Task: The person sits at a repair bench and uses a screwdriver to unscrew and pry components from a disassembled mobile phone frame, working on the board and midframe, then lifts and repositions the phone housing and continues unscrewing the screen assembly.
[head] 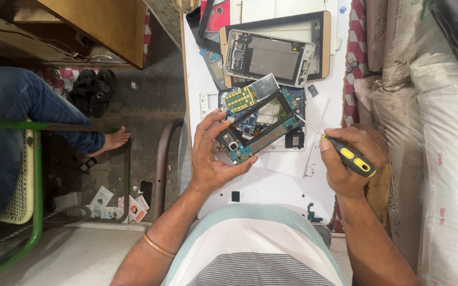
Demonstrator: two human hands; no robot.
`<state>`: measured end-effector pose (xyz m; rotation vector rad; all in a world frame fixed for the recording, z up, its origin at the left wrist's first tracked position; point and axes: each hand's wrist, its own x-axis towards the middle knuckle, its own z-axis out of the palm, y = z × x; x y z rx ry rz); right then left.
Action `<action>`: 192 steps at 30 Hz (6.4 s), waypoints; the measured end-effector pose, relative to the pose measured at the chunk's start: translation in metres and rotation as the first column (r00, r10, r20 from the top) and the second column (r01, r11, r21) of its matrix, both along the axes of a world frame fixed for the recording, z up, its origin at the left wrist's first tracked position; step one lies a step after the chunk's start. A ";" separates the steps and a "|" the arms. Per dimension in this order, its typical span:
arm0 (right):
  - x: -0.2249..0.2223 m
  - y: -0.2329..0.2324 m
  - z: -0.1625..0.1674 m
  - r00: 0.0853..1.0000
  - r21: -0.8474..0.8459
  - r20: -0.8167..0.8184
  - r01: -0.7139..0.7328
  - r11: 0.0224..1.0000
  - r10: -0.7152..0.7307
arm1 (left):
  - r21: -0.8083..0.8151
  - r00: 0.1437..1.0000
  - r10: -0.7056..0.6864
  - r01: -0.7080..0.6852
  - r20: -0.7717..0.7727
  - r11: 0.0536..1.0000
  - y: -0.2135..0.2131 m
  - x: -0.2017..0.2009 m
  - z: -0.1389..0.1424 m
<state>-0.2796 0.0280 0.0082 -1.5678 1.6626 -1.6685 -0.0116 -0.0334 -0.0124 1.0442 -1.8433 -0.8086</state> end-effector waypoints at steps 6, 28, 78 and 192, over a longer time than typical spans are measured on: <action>-0.003 -0.001 0.000 0.999 -0.010 -0.029 0.035 0.999 -0.035 | -0.023 1.000 0.011 -0.011 0.012 1.000 0.000 0.001 0.001; 0.003 -0.002 0.000 1.000 -0.008 0.009 0.021 1.000 -0.021 | -0.011 1.000 0.006 -0.006 -0.007 1.000 -0.001 0.003 -0.001; 0.006 -0.006 0.001 0.998 -0.043 -0.047 0.032 0.999 -0.034 | -0.028 1.000 0.015 -0.015 0.000 0.999 -0.007 0.008 0.008; 0.050 0.007 -0.004 0.962 -0.122 -0.053 -0.273 0.954 0.268 | -0.049 0.994 0.022 -0.028 -0.107 0.998 -0.011 0.015 0.016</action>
